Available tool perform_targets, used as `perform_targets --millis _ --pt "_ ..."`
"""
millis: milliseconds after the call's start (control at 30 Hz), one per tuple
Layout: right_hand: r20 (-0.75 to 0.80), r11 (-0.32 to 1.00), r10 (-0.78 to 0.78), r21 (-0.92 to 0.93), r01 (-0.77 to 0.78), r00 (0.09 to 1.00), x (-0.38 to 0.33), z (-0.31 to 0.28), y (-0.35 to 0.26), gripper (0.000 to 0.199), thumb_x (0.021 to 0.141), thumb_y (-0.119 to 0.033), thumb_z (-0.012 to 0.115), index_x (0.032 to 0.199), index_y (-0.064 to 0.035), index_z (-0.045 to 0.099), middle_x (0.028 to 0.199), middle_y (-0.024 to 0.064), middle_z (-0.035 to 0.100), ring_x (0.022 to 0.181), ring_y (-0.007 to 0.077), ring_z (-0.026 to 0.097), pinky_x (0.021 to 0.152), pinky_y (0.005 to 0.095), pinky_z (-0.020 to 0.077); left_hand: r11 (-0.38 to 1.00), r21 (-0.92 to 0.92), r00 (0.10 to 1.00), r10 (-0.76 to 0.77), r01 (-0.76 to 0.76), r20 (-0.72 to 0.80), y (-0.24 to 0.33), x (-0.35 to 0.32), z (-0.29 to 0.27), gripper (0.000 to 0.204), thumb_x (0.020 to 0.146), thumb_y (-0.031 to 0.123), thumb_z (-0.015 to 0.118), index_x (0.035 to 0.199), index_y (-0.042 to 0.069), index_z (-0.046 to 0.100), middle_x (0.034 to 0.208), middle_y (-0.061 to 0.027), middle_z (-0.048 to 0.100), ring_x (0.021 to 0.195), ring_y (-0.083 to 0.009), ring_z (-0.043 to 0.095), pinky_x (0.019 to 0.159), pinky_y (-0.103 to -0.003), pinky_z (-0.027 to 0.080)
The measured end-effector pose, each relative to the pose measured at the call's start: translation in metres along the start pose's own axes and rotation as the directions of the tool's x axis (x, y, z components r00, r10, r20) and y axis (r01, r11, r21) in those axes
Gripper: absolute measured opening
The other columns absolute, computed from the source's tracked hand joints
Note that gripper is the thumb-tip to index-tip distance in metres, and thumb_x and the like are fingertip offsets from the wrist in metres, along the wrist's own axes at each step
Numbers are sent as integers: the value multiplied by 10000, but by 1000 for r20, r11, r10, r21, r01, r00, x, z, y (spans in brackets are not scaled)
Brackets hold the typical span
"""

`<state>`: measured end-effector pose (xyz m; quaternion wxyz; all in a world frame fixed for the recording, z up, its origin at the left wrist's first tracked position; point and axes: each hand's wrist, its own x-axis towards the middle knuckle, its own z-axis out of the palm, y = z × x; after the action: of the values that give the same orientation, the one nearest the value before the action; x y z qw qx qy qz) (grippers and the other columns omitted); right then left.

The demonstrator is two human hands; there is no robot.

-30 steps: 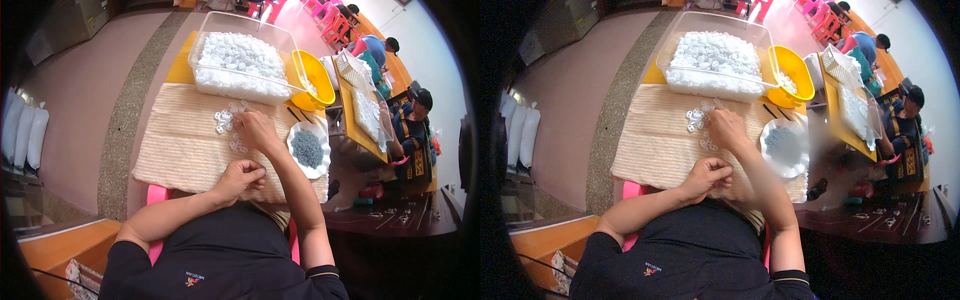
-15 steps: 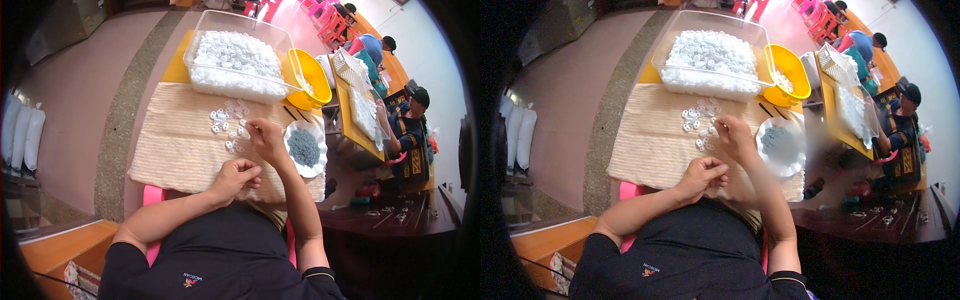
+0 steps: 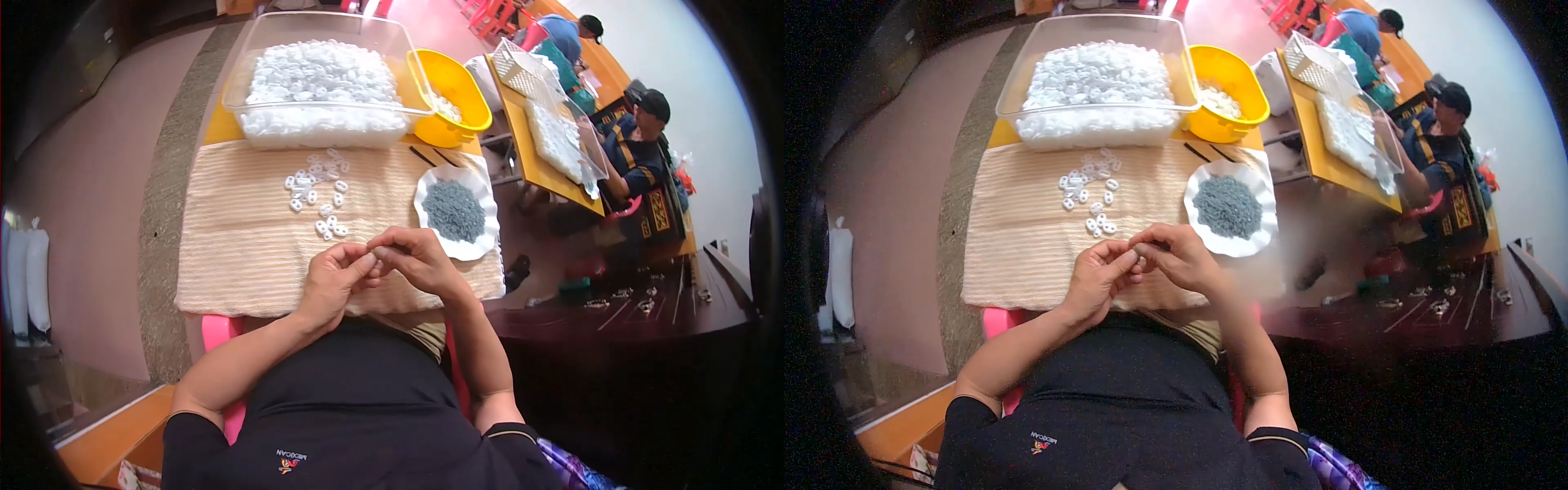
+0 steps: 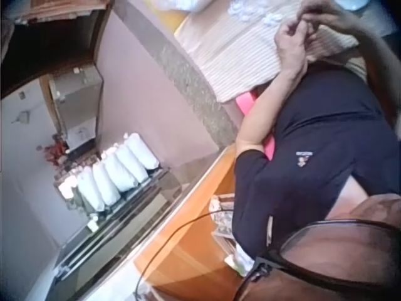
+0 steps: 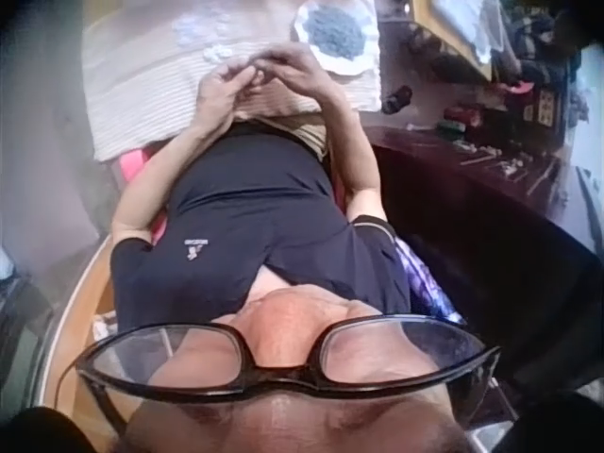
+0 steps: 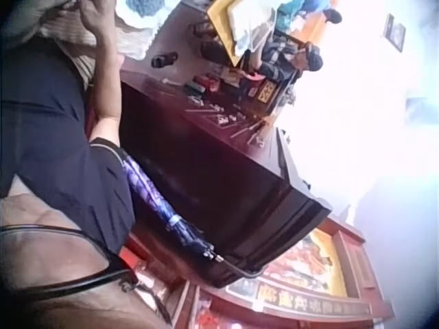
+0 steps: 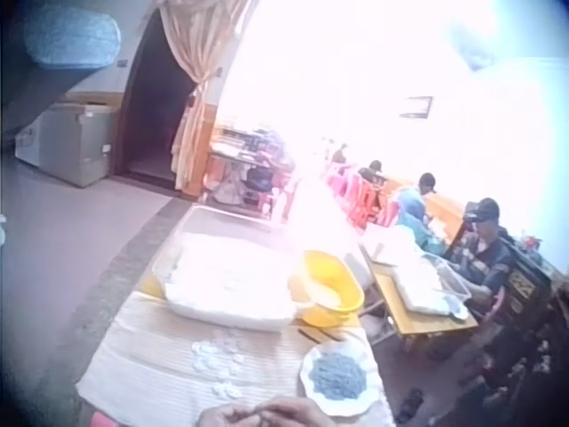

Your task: The person is manually assembling small white plastic components at a production workstation.

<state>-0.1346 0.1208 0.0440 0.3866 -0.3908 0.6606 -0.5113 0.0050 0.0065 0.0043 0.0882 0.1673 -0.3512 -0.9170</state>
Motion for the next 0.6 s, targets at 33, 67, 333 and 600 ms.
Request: perform_targets --millis 33,67,333,600 --pt "-18 1000 -8 11 8 1000 0 0 4 142 922 -66 598 1004 41 641 812 45 662 722 91 631 641 231 532 1000 6 1000 16 -16 -9 0 0 0 149 929 114 606 1044 19 604 886 -50 656 776 -99 632 720 -230 549" --pt "-35 1000 -16 22 17 999 -1 2 7 147 923 -60 598 1015 47 640 819 44 662 712 91 633 635 223 535 999 12 999 34 -33 -19 -1 1 0 155 930 112 604 1050 14 602 887 -53 655 777 -103 633 721 -230 550" --pt "-321 905 -412 -253 342 853 -11 35 21 157 885 -21 626 1030 37 647 894 111 662 772 146 639 654 246 517 994 -86 996 57 -62 -61 1 0 5 199 938 92 582 1127 30 583 949 -54 649 830 -121 640 751 -245 551" --pt "-375 923 -380 -211 321 846 -23 46 24 218 876 2 615 1091 33 630 946 133 629 783 188 637 674 263 510 994 -95 996 51 -57 -68 -1 0 3 159 929 82 594 1083 41 583 951 -49 646 836 -117 638 750 -257 551"
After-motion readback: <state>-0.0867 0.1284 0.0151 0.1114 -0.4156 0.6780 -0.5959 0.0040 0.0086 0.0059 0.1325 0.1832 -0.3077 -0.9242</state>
